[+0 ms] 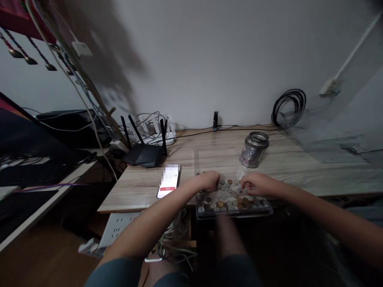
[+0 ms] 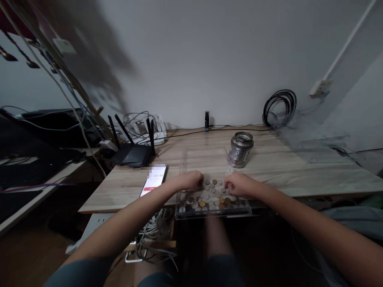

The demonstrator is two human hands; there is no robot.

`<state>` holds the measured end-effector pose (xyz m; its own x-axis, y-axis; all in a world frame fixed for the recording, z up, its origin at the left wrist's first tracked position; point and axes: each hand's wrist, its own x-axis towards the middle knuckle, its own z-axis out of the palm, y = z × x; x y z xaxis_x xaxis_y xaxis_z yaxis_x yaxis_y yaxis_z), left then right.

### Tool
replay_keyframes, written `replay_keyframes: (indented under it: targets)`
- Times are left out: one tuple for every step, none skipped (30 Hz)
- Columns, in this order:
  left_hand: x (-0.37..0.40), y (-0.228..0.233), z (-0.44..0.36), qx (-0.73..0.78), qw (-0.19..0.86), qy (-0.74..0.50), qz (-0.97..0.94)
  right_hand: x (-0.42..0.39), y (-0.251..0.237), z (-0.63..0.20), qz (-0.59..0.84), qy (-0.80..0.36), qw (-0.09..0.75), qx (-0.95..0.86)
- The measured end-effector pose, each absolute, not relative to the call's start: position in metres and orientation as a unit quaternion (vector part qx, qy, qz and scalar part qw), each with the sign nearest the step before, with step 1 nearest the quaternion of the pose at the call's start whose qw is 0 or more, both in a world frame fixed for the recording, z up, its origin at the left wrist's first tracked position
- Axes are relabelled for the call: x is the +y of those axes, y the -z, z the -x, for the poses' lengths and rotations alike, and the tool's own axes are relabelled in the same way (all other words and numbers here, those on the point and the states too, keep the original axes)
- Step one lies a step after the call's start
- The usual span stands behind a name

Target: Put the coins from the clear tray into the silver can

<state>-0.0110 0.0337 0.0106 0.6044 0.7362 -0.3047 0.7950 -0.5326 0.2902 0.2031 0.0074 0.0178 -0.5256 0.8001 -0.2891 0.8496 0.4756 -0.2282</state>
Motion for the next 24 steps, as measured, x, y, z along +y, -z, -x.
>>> replay_keyframes:
  targets:
    - [0.033,-0.008,0.012,0.439,0.193,0.065,-0.875,0.007,-0.019,-0.201,-0.477,0.167,0.084,0.859]
    - [0.031,-0.006,0.012,0.441,0.186,0.046,-0.877,0.005,-0.019,-0.199,-0.470,0.163,0.099,0.862]
    - [0.029,-0.003,0.012,0.446,0.184,0.014,-0.876,0.003,-0.020,-0.197,-0.464,0.161,0.115,0.863]
    - [0.026,0.000,0.012,0.452,0.193,-0.028,-0.871,0.001,-0.021,-0.195,-0.459,0.162,0.132,0.863]
    - [0.023,0.002,0.012,0.454,0.217,-0.073,-0.861,-0.001,-0.021,-0.193,-0.457,0.163,0.147,0.862]
    - [0.019,0.004,0.011,0.453,0.264,-0.115,-0.844,-0.003,-0.021,-0.192,-0.456,0.165,0.159,0.860]
    - [0.016,0.005,0.009,0.452,0.337,-0.149,-0.812,-0.004,-0.021,-0.191,-0.454,0.164,0.169,0.859]
    - [0.012,0.005,0.007,0.449,0.431,-0.173,-0.763,-0.005,-0.019,-0.191,-0.451,0.160,0.178,0.860]
    - [0.008,0.005,0.004,0.442,0.535,-0.192,-0.694,-0.005,-0.017,-0.191,-0.448,0.155,0.187,0.861]
    - [0.005,0.004,0.001,0.430,0.635,-0.207,-0.608,-0.005,-0.015,-0.192,-0.446,0.148,0.195,0.861]
    - [0.001,0.003,-0.003,0.415,0.716,-0.223,-0.515,-0.005,-0.012,-0.193,-0.448,0.140,0.205,0.859]
    - [-0.001,0.001,-0.006,0.399,0.774,-0.241,-0.429,-0.005,-0.010,-0.194,-0.452,0.133,0.213,0.856]
    - [-0.004,0.000,-0.008,0.384,0.810,-0.260,-0.360,-0.005,-0.009,-0.195,-0.459,0.128,0.221,0.851]
    - [-0.005,-0.002,-0.011,0.373,0.830,-0.279,-0.307,-0.005,-0.008,-0.195,-0.466,0.125,0.229,0.845]
    - [-0.007,-0.003,-0.012,0.367,0.841,-0.295,-0.268,-0.006,-0.009,-0.195,-0.468,0.124,0.234,0.843]
    - [-0.008,-0.003,-0.013,0.363,0.846,-0.308,-0.240,-0.007,-0.012,-0.195,-0.466,0.123,0.235,0.844]
    - [-0.009,-0.004,-0.014,0.360,0.849,-0.318,-0.220,-0.009,-0.015,-0.195,-0.460,0.117,0.229,0.850]
    - [-0.009,-0.004,-0.014,0.357,0.850,-0.328,-0.206,-0.012,-0.019,-0.194,-0.456,0.105,0.219,0.856]
    - [-0.010,-0.004,-0.013,0.354,0.850,-0.339,-0.194,-0.015,-0.024,-0.193,-0.456,0.088,0.207,0.861]
    - [-0.011,-0.004,-0.012,0.350,0.848,-0.351,-0.186,-0.017,-0.027,-0.192,-0.456,0.071,0.198,0.865]
    - [-0.011,-0.004,-0.011,0.346,0.846,-0.364,-0.180,-0.020,-0.030,-0.192,-0.458,0.056,0.193,0.866]
    - [-0.012,-0.004,-0.010,0.344,0.843,-0.375,-0.174,-0.021,-0.031,-0.191,-0.461,0.046,0.191,0.865]
    - [-0.012,-0.004,-0.009,0.343,0.840,-0.385,-0.169,-0.022,-0.031,-0.192,-0.462,0.042,0.192,0.865]
    - [-0.012,-0.004,-0.008,0.342,0.838,-0.392,-0.164,-0.021,-0.029,-0.192,-0.464,0.047,0.186,0.865]
